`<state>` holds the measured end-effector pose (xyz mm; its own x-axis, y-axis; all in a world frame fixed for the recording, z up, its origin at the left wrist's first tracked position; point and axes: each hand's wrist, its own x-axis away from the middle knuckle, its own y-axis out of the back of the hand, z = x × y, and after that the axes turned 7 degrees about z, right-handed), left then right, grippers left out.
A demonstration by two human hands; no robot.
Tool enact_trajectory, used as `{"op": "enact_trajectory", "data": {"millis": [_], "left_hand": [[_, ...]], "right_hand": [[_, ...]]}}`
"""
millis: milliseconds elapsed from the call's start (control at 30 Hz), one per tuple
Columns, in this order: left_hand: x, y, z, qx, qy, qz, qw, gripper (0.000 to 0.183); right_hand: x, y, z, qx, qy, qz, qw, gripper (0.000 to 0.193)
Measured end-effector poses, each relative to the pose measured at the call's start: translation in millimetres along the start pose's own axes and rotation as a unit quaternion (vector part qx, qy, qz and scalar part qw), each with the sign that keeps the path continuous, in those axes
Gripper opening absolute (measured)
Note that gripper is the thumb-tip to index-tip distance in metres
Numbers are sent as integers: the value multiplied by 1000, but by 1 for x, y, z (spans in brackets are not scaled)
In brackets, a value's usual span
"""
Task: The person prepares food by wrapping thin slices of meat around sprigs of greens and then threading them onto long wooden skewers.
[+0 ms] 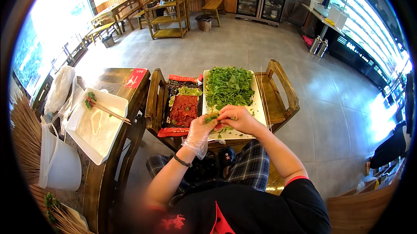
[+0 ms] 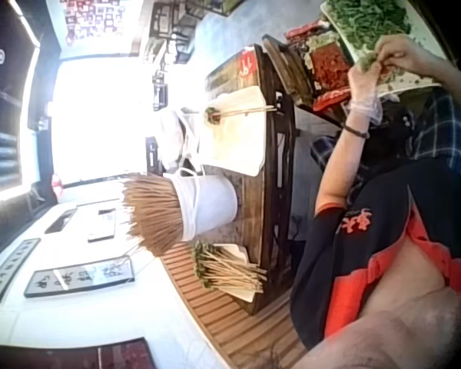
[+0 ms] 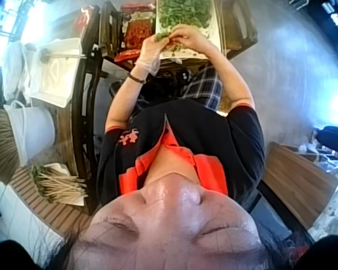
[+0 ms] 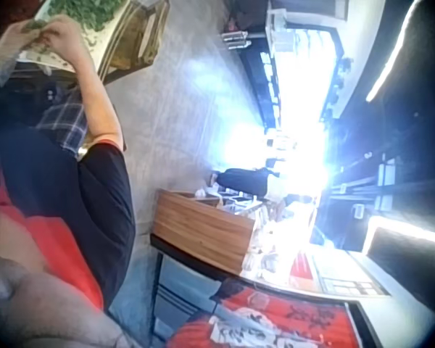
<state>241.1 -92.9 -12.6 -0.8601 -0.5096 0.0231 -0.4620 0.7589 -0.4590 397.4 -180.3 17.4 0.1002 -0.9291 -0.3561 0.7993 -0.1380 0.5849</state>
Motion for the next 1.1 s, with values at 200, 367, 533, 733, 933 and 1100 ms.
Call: {"op": "enact_trajectory", "data": {"millis": [200,367,533,733,933,1100], "left_hand": [[3,2,-4,1,-13,10,1000,23],[7,1,-6,-20,-43,28,998,23],[14,-12,-21,-116,-22,0,993,22],[10,-6,-12,-285,-64,-13,956,16],[11,5,-6,-325,-58,-25,943,23],[14,3,-6,-38,-32,-3,999,20]], "right_hand": [[-4,3,13,-114,-148,-42,982,27],[-4,2,5,-32,-93,-1,995,20],[-17,4,27,28,-21,-10,999,19],[-21,-2,32,134,55,47,988,17],[-16,3,35,112,54,45,991,23],[-9,7,29,34,-34,-17,999,19]]}}
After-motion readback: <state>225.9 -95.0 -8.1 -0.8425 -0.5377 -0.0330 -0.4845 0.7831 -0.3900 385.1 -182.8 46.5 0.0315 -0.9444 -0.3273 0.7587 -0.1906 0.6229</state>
